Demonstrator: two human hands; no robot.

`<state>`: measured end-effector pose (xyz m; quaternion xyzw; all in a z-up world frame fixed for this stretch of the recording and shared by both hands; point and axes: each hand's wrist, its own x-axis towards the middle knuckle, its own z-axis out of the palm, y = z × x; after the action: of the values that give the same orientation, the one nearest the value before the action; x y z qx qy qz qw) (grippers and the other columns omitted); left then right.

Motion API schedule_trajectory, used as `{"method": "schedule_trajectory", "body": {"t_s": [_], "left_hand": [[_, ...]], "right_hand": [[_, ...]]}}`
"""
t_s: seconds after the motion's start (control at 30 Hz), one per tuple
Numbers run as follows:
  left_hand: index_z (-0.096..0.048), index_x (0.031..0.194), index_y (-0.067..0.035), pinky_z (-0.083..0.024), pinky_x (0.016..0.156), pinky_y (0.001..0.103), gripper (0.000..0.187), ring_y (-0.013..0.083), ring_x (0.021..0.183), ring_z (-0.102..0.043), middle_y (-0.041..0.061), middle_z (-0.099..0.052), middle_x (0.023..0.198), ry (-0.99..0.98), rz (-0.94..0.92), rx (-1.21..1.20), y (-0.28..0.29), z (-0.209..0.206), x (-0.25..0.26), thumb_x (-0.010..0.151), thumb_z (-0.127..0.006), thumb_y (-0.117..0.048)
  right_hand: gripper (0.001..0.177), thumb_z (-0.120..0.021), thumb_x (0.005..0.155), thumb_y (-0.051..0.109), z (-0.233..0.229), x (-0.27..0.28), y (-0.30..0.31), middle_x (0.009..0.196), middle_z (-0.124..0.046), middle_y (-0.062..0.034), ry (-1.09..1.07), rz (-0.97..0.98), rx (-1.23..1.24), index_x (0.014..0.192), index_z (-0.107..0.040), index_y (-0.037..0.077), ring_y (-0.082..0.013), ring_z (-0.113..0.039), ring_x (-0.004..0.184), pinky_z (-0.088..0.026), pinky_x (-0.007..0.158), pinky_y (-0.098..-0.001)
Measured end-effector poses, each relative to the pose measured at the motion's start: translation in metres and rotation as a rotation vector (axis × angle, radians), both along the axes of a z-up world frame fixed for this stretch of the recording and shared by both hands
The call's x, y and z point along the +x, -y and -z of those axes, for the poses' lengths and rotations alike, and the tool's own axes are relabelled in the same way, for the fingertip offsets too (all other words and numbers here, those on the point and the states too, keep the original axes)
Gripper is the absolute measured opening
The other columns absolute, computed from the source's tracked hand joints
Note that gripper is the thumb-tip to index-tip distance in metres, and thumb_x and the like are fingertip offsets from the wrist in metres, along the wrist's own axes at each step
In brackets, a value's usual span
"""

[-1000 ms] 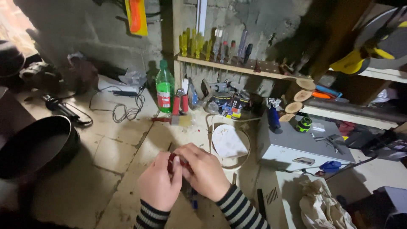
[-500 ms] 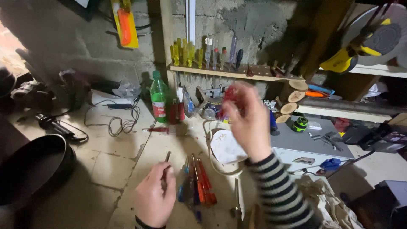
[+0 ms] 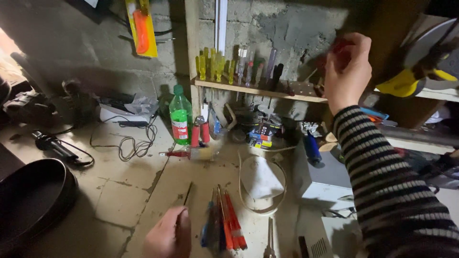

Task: The person picks up screwdrivers and other hand tools from the workbench one at a time and places them upright into a wall-mounted rack above the bench. They then pick up a hammer and wipe its handle and head with a cloth before setting it down.

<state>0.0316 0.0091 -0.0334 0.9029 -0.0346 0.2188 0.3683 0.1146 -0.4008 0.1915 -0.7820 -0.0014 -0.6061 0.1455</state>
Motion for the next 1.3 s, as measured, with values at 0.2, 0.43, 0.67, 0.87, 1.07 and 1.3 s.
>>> {"method": "schedule_trajectory", "body": {"t_s": [0.2,0.43,0.67,0.87,1.07,1.3], "left_hand": [[-0.060,0.139,-0.026,-0.057,0.102,0.030,0.057,0.0124,0.120,-0.071,-0.001,-0.068,0.136,-0.248,0.310,0.251,-0.053,0.118,0.058,0.087,-0.070,-0.045],[-0.065,0.125,-0.036,-0.063,0.068,0.020,0.044,0.0035,0.085,-0.078,-0.014,-0.079,0.108,-0.077,0.252,0.358,-0.057,0.139,0.068,0.085,-0.074,-0.022],[-0.058,0.132,-0.007,-0.053,0.098,0.019,0.040,0.0093,0.103,-0.071,0.003,-0.069,0.123,0.192,0.542,0.553,-0.071,0.161,0.078,0.091,-0.061,-0.009],[-0.072,0.109,-0.026,-0.059,0.073,0.032,0.023,0.0151,0.083,-0.078,-0.004,-0.079,0.100,-0.084,0.222,0.222,-0.027,0.060,0.032,0.093,-0.060,-0.037],[-0.071,0.089,-0.021,-0.045,0.044,0.039,0.019,0.0218,0.056,-0.065,-0.001,-0.074,0.075,0.025,0.011,0.230,-0.009,0.028,0.015,0.097,-0.059,-0.032],[-0.059,0.082,-0.015,-0.045,0.045,0.042,0.027,0.0267,0.052,-0.061,0.006,-0.065,0.068,-0.095,0.293,0.285,0.004,0.059,0.016,0.104,-0.050,-0.028]], "right_hand": [[0.041,-0.070,0.099,-0.009,0.008,0.048,0.021,0.108,-0.073,-0.0175,-0.023,-0.031,0.008,0.128,-0.047,0.009,-0.0352,-0.071,0.094,-0.052,0.075,-0.0458],[0.031,-0.069,0.104,-0.003,0.025,0.086,0.034,0.103,-0.074,-0.0191,-0.086,-0.026,0.009,0.126,-0.048,0.004,-0.0354,-0.072,0.089,-0.055,0.071,-0.0464],[0.031,-0.071,0.098,-0.005,0.043,0.108,0.037,0.097,-0.075,-0.0167,-0.170,-0.002,0.006,0.120,-0.051,0.005,-0.0337,-0.072,0.082,-0.055,0.063,-0.0462],[0.031,-0.074,0.093,0.003,0.076,0.133,0.060,0.097,-0.076,-0.0166,-0.248,0.076,-0.055,0.120,-0.060,0.009,-0.0387,-0.072,0.082,-0.053,0.062,-0.0503],[0.016,-0.073,0.108,-0.002,0.101,0.121,0.070,0.111,-0.078,-0.0206,-0.240,-0.073,-0.199,0.121,-0.067,0.002,-0.0420,-0.073,0.095,-0.052,0.069,-0.0515],[0.012,-0.064,0.132,-0.016,0.087,0.066,0.033,0.118,-0.063,-0.0321,-0.162,-0.172,-0.389,0.140,-0.056,-0.012,-0.0432,-0.064,0.098,-0.051,0.078,-0.0486]]}}
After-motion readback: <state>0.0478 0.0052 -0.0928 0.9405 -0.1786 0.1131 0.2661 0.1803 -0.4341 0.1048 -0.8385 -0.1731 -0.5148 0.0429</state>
